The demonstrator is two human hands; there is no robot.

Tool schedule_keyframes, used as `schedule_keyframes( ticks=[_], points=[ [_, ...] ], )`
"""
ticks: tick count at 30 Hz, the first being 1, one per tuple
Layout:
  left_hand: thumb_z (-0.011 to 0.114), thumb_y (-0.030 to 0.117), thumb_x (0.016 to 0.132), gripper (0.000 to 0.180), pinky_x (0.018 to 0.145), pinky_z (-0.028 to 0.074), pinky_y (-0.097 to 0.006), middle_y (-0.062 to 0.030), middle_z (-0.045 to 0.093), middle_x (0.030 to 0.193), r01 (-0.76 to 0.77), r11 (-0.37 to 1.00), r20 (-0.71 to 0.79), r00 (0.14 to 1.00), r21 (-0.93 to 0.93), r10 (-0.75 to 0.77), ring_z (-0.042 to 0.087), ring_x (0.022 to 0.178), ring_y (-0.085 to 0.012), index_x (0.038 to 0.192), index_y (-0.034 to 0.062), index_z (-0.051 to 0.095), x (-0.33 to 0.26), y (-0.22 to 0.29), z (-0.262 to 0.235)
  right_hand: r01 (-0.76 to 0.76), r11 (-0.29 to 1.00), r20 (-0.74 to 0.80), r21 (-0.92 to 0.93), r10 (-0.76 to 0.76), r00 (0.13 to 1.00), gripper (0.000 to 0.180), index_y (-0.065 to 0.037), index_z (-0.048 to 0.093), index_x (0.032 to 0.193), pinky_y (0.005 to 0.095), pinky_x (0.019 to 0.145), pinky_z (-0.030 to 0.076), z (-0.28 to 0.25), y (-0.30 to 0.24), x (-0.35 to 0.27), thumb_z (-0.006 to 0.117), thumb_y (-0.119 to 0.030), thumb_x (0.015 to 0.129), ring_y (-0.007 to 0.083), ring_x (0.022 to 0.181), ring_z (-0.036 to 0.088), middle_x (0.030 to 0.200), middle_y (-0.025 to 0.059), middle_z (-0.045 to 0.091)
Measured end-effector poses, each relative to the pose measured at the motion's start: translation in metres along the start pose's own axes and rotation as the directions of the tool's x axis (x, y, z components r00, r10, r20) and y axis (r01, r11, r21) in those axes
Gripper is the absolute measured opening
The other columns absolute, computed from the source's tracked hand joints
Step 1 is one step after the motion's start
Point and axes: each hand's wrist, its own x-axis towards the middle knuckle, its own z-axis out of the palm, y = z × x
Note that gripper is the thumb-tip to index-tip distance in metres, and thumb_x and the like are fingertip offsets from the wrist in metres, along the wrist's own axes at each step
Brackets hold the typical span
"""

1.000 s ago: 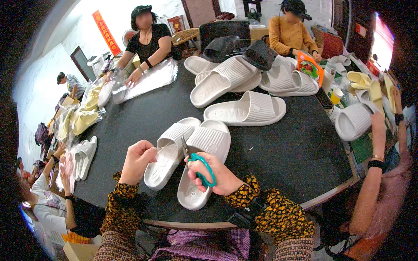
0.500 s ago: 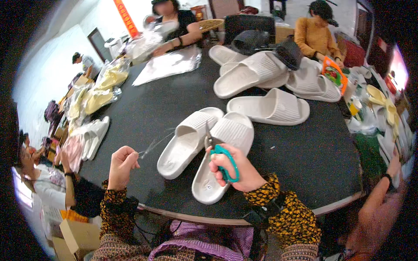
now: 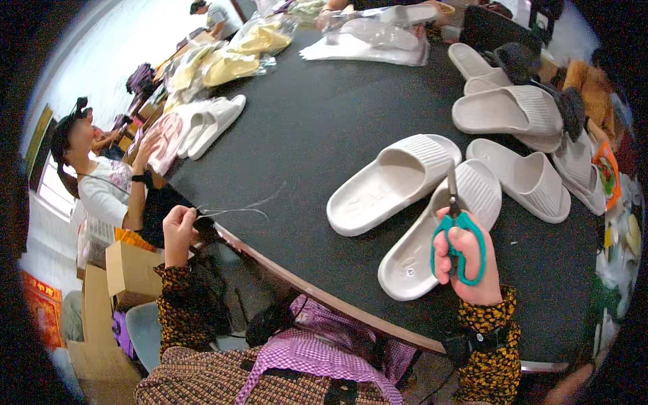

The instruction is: Using scissors to trim excess rubber or material from the edges of sandals.

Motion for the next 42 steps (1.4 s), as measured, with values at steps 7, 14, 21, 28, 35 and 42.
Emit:
schedule_keyframes(
  ticks=[7,14,21,28,35,42],
  points=[
    [0.062,0.017,0.081,0.022,0.057,0.044,-0.036,-0.0149,0.059,0.063,0.089,0.889,-0.215,0.977,0.45,0.011,0.058,0.058,-0.0235,0.072,-0.0029,0.058,-0.006,-0.121,-0.057,0.027,0.999,0.059,-0.026,-0.026,0.998,0.04,-0.004,0.043,0.118,0.0234,0.038,0.037,0.0,0.002,0.002,0.054,-0.028,0.087,0.0085,0.049,0.044,0.069,0.0024,0.048],
    [0.059,0.016,0.076,0.019,0.067,0.049,-0.047,-0.0253,0.061,0.075,0.02,0.693,-0.035,0.999,0.721,0.007,0.06,0.076,-0.043,0.073,-0.0026,0.058,-0.037,-0.172,-0.02,0.006,1.0,0.042,-0.031,-0.005,0.999,0.039,-0.001,0.043,0.115,0.0249,0.039,0.038,0.004,0.001,0.001,0.053,-0.023,0.084,0.0101,0.05,0.045,0.069,0.0044,0.049],
    [0.059,0.018,0.075,0.019,0.073,0.05,-0.046,-0.0253,0.062,0.083,-0.103,0.774,0.33,0.933,0.625,-0.142,0.06,0.085,-0.0423,0.079,0.0002,0.064,-0.053,-0.164,0.03,0.009,1.0,0.047,-0.003,-0.009,0.999,0.036,-0.001,0.044,0.115,0.0262,0.041,0.04,0.002,-0.004,-0.003,0.053,-0.018,0.084,0.0118,0.051,0.047,0.071,0.0057,0.05],
    [0.062,0.024,0.076,0.026,0.078,0.049,-0.043,-0.0226,0.064,0.09,-0.178,0.692,0.461,0.852,0.699,-0.248,0.06,0.09,-0.0397,0.091,0.0015,0.065,-0.051,-0.19,0.039,-0.043,0.999,0.141,-0.001,0.042,0.989,0.033,0.0,0.045,0.114,0.0247,0.042,0.041,0.005,-0.008,-0.001,0.053,-0.011,0.085,0.0112,0.053,0.05,0.072,0.0054,0.052],
    [0.059,0.024,0.081,0.03,0.074,0.051,-0.038,-0.0194,0.067,0.084,-0.282,0.826,0.562,0.826,0.488,-0.051,0.066,0.081,-0.0317,0.091,-0.0042,0.066,-0.051,-0.115,0.038,-0.02,1.0,0.129,-0.01,0.021,0.991,0.032,-0.001,0.046,0.113,0.0228,0.042,0.041,-0.003,-0.011,-0.005,0.055,-0.011,0.084,0.0098,0.052,0.05,0.074,0.0042,0.052],
    [0.056,0.017,0.087,0.026,0.065,0.05,-0.028,-0.0089,0.066,0.073,-0.024,0.971,0.782,0.597,0.238,-0.177,0.061,0.067,-0.0142,0.088,-0.0066,0.065,-0.048,0.015,0.01,0.047,0.998,0.117,-0.035,-0.043,0.992,0.033,-0.001,0.046,0.114,0.022,0.041,0.04,0.0,-0.016,-0.009,0.055,-0.01,0.083,0.0087,0.052,0.05,0.073,0.0036,0.053]
  ],
)
